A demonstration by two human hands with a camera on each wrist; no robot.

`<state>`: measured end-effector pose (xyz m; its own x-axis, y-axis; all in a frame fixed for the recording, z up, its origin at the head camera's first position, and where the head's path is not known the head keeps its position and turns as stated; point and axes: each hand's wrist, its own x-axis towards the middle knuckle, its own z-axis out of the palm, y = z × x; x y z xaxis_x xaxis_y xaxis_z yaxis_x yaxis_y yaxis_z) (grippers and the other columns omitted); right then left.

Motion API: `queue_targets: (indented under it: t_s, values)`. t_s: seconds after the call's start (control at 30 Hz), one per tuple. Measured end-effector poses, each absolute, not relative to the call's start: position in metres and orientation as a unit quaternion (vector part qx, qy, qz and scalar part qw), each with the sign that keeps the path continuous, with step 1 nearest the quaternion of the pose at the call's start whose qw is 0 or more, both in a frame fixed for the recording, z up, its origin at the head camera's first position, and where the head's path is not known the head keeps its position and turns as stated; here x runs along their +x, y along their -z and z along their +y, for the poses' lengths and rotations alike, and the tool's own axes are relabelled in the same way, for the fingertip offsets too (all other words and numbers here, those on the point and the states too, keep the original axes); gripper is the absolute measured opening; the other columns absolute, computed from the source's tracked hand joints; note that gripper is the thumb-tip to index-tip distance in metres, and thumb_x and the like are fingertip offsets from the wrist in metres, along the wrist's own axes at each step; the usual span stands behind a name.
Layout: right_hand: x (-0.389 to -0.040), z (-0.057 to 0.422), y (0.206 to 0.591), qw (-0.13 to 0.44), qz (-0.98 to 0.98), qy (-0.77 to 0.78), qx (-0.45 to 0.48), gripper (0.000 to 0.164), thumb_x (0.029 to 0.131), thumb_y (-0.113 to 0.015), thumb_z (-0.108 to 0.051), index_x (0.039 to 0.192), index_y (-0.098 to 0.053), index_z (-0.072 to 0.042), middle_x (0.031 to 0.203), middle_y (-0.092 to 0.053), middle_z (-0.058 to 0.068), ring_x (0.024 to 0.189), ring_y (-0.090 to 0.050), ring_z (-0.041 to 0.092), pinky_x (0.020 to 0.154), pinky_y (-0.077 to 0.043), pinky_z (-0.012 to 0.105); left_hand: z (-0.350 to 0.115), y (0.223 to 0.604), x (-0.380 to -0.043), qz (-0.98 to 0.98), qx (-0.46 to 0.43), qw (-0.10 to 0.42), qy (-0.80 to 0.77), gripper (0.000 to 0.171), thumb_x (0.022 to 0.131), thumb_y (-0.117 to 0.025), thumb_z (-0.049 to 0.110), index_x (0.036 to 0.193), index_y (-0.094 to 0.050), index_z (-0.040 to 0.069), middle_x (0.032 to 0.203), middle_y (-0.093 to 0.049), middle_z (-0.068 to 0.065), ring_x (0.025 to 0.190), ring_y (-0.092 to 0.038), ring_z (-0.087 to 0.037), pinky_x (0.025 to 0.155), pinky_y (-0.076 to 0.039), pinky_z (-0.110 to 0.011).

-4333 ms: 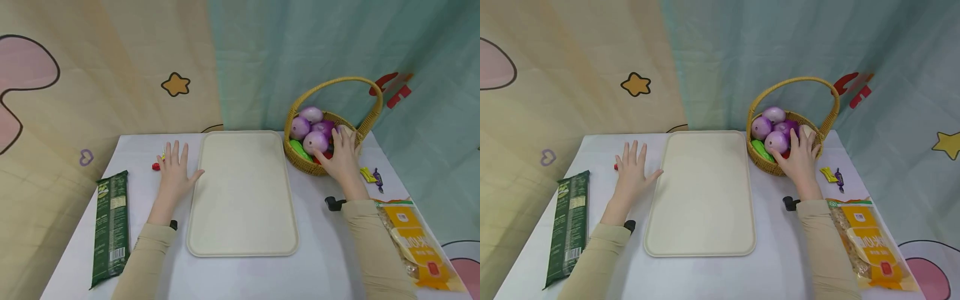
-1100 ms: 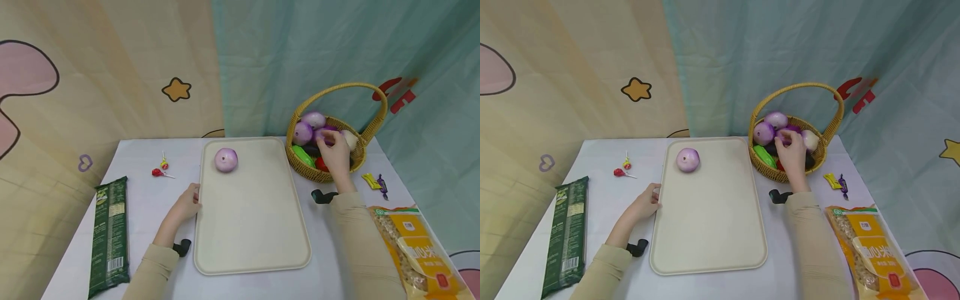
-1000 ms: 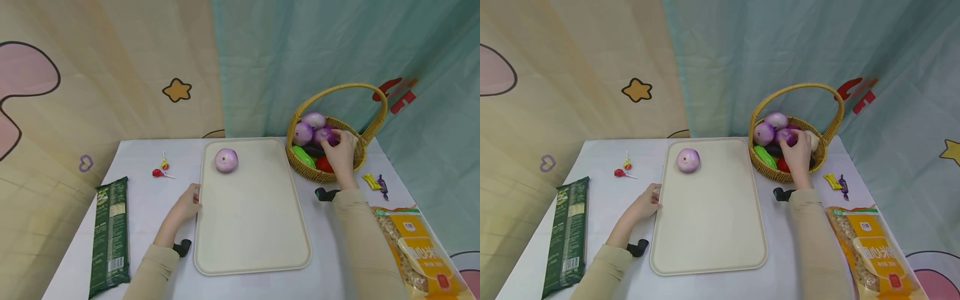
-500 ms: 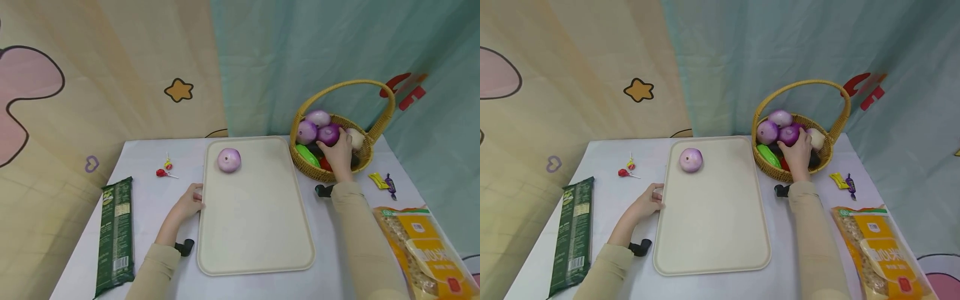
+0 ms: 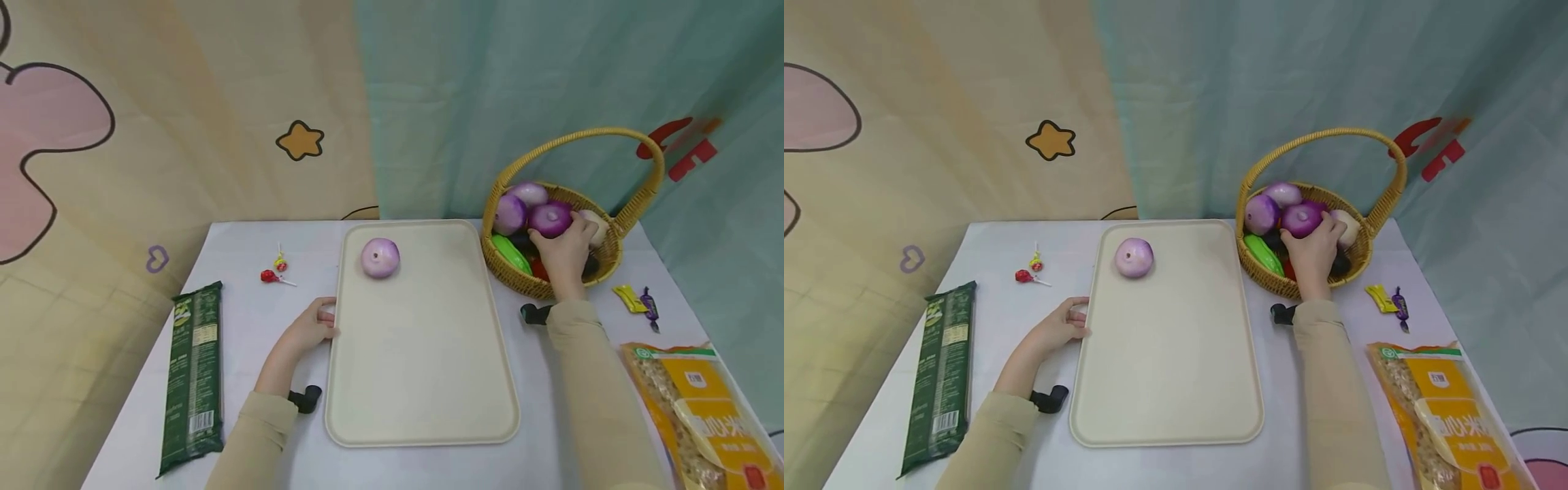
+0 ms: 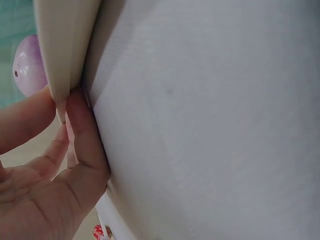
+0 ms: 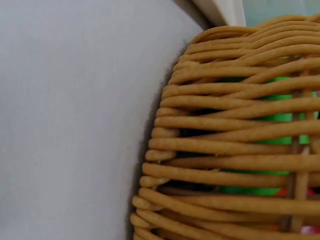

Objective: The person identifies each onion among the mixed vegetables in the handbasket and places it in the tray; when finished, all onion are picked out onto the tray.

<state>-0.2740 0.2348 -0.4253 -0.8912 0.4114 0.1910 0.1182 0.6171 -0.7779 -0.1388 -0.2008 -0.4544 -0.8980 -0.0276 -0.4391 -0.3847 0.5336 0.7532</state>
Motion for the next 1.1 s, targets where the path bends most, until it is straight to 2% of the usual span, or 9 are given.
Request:
queue_targets:
  t_s: [0.2,0.33,0.43,0.5,0.6,0.8,1.1]
  values:
    - [-0.25,0.233,0.421,0.213,-0.846,-0.466,-0.148,0.083,0.081,-0.077,-0.037,0.142,-0.032,-0.004,0.146,-0.028,0.015,0.138,-0.03,0.029,0.116,-0.028,0.043,-0.199,0.453,-0.142,0.854,-0.115,0.202,-0.465,0.063,0.087,-0.063,-0.001,0.145,-0.038,0.001,0.115,-0.057,-0.022,0.096,-0.06,-0.026,0.082,-0.051,-0.033]
    - [-0.226,0.222,0.408,0.19,-0.841,-0.487,-0.135,0.087,0.08,-0.077,-0.042,0.146,-0.029,-0.01,0.152,-0.03,0.008,0.141,-0.032,0.023,0.118,-0.027,0.04,-0.2,0.45,-0.142,0.858,-0.117,0.206,-0.456,0.062,0.088,-0.062,0.0,0.144,-0.038,0.0,0.117,-0.056,-0.022,0.098,-0.06,-0.027,0.083,-0.051,-0.033]
    - [-0.21,0.208,0.395,0.171,-0.831,-0.517,-0.116,0.086,0.08,-0.078,-0.04,0.147,-0.031,-0.011,0.15,-0.036,0.008,0.136,-0.039,0.02,0.113,-0.035,0.039,-0.201,0.447,-0.142,0.86,-0.114,0.203,-0.453,0.061,0.088,-0.062,0.001,0.144,-0.038,0.0,0.118,-0.056,-0.022,0.099,-0.059,-0.028,0.084,-0.051,-0.034]
    - [-0.201,0.196,0.389,0.157,-0.829,-0.529,-0.091,0.084,0.081,-0.079,-0.036,0.146,-0.033,-0.01,0.146,-0.043,0.01,0.13,-0.045,0.02,0.106,-0.042,0.033,-0.201,0.447,-0.142,0.861,-0.112,0.2,-0.453,0.061,0.088,-0.061,0.001,0.144,-0.038,0.0,0.118,-0.056,-0.022,0.1,-0.059,-0.028,0.085,-0.05,-0.035]
    - [-0.195,0.173,0.385,0.124,-0.834,-0.537,-0.039,0.081,0.082,-0.079,-0.031,0.146,-0.036,-0.008,0.141,-0.048,0.014,0.123,-0.049,0.024,0.099,-0.047,0.033,-0.201,0.446,-0.142,0.861,-0.11,0.194,-0.456,0.06,0.088,-0.061,0.0,0.144,-0.038,-0.001,0.117,-0.056,-0.022,0.101,-0.058,-0.029,0.085,-0.05,-0.034]
    - [-0.21,0.129,0.403,0.048,-0.855,-0.514,0.047,0.081,0.081,-0.08,-0.026,0.146,-0.036,-0.006,0.143,-0.042,0.02,0.125,-0.046,0.035,0.105,-0.044,0.051,-0.2,0.456,-0.14,0.856,-0.113,0.181,-0.471,0.06,0.088,-0.06,-0.002,0.145,-0.038,-0.002,0.115,-0.057,-0.023,0.099,-0.058,-0.028,0.082,-0.05,-0.033]
    - [-0.252,0.09,0.445,-0.017,-0.889,-0.452,0.074,0.082,0.081,-0.079,-0.021,0.146,-0.033,0.0,0.146,-0.04,0.022,0.135,-0.039,0.035,0.113,-0.035,0.049,-0.198,0.454,-0.139,0.855,-0.119,0.18,-0.473,0.064,0.088,-0.062,-0.001,0.147,-0.037,0.001,0.117,-0.057,-0.023,0.102,-0.058,-0.03,0.084,-0.049,-0.035]
